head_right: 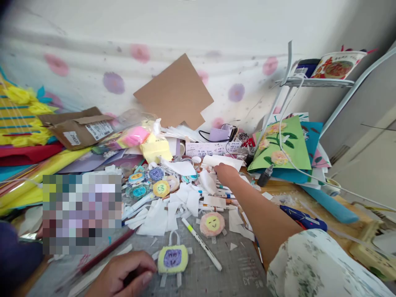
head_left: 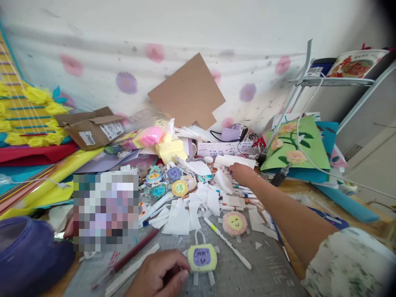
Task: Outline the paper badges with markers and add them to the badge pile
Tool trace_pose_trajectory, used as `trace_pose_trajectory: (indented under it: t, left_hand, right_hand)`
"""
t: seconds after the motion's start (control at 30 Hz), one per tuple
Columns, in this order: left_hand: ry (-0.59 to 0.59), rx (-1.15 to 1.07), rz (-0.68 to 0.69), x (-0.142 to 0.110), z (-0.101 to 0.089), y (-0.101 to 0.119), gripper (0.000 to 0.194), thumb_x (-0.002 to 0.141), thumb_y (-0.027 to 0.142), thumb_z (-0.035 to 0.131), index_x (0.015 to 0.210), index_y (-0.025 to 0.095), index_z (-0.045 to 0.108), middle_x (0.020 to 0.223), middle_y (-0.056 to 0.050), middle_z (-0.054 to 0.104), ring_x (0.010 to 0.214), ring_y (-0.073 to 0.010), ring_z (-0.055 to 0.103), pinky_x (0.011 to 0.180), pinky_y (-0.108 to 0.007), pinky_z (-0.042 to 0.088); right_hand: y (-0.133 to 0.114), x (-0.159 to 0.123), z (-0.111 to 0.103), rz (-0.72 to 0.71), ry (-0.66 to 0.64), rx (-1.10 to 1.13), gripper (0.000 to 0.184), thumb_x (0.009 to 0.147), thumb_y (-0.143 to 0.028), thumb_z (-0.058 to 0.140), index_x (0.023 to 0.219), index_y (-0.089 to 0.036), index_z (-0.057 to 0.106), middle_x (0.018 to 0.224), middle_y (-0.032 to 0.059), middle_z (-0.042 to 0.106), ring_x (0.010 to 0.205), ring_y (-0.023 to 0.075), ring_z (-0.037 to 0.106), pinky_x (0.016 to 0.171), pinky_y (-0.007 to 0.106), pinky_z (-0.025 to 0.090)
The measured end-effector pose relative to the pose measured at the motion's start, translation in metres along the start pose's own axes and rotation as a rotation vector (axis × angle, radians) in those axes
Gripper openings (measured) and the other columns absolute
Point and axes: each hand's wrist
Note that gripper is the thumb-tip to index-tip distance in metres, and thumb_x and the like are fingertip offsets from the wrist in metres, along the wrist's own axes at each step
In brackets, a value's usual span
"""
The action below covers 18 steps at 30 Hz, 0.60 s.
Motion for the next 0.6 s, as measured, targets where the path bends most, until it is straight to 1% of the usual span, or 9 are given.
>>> trace_pose_trajectory:
  t: [0.1,0.17,0.23,0.27,0.33,0.4,0.47,0.53,0.6]
  left_hand:
    - [-0.004,-0.037,-0.073,0.001,-0.001,0.005,0.022,0.087,0.033,0.052,0.078,0.019,0.066,0.062,0.002,0.061,0.057,-0.0110,0.055,0.054,-0.017,0.038]
    - [0.024,-0.109,-0.118,0.000,-0.003,0.008,0.025,0.088,0.034,0.050,0.079,0.017,0.066,0.060,0.002,0.058,0.057,-0.0115,0.053,0.053,-0.018,0.038]
    - [0.098,-0.202,-0.129,-0.003,-0.003,0.011,0.028,0.090,0.039,0.048,0.088,0.016,0.064,0.063,0.001,0.057,0.059,-0.0123,0.053,0.054,-0.019,0.040]
    - [0.143,-0.232,-0.118,-0.006,-0.002,0.013,0.031,0.090,0.042,0.048,0.096,0.016,0.063,0.068,0.000,0.059,0.062,-0.0129,0.054,0.056,-0.020,0.042]
    - [0.200,-0.237,-0.060,-0.012,0.002,0.018,0.041,0.090,0.050,0.047,0.110,0.016,0.058,0.079,-0.002,0.062,0.068,-0.0139,0.057,0.062,-0.022,0.045]
    - [0.171,-0.168,0.038,-0.019,0.007,0.026,0.049,0.089,0.056,0.046,0.116,0.017,0.054,0.086,-0.004,0.064,0.071,-0.0148,0.059,0.065,-0.023,0.046]
    - [0.106,-0.041,0.119,-0.025,0.012,0.034,0.044,0.092,0.054,0.042,0.106,0.016,0.058,0.084,-0.005,0.065,0.072,-0.0154,0.060,0.065,-0.023,0.044]
    - [0.059,0.111,0.171,-0.029,0.017,0.040,0.040,0.097,0.046,0.034,0.086,0.017,0.060,0.073,-0.003,0.064,0.066,-0.0146,0.058,0.060,-0.023,0.040]
    - [0.028,0.230,0.241,-0.031,0.021,0.044,0.048,0.099,0.043,0.026,0.074,0.018,0.057,0.064,-0.002,0.061,0.059,-0.0135,0.055,0.054,-0.024,0.035]
  right_hand:
    - [-0.008,-0.019,-0.027,0.000,0.165,0.046,0.027,0.093,-0.032,0.055,0.115,-0.017,0.058,0.119,0.0088,0.059,0.103,0.0222,0.059,0.088,0.044,0.049]
    - [-0.022,-0.044,-0.047,-0.051,0.280,0.106,0.026,0.096,-0.028,0.048,0.118,-0.016,0.056,0.120,0.0106,0.058,0.112,0.0248,0.054,0.097,0.048,0.042]
    - [-0.043,-0.080,-0.061,-0.183,0.312,0.194,0.029,0.098,-0.025,0.039,0.117,-0.015,0.059,0.116,0.0144,0.062,0.112,0.0260,0.054,0.097,0.042,0.041]
    - [-0.057,-0.101,-0.065,-0.268,0.292,0.242,0.029,0.097,-0.027,0.040,0.116,-0.019,0.060,0.112,0.0117,0.065,0.106,0.0242,0.058,0.092,0.037,0.044]
    - [-0.085,-0.145,-0.064,-0.460,0.215,0.333,0.025,0.096,-0.031,0.043,0.110,-0.028,0.063,0.099,0.0049,0.069,0.087,0.0188,0.064,0.075,0.028,0.049]
    - [-0.108,-0.185,-0.055,-0.687,0.008,0.394,0.022,0.096,-0.029,0.043,0.104,-0.029,0.063,0.080,0.0018,0.068,0.065,0.0159,0.062,0.057,0.026,0.044]
    - [-0.123,-0.213,-0.041,-0.659,-0.033,0.422,0.014,0.094,-0.026,0.047,0.091,-0.028,0.060,0.078,0.0012,0.067,0.063,0.0159,0.062,0.052,0.025,0.041]
    - [-0.127,-0.229,-0.028,-0.623,0.018,0.423,0.007,0.089,-0.024,0.054,0.082,-0.026,0.055,0.073,0.0000,0.067,0.058,0.0164,0.063,0.047,0.026,0.038]
    - [-0.125,-0.236,-0.020,-0.633,0.059,0.405,0.013,0.086,-0.025,0.059,0.077,-0.026,0.050,0.065,-0.0023,0.065,0.049,0.0156,0.061,0.041,0.027,0.033]
Point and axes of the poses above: each hand's wrist, its own x-axis towards the middle knuckle, its own z-axis out of the palm, y = z × x
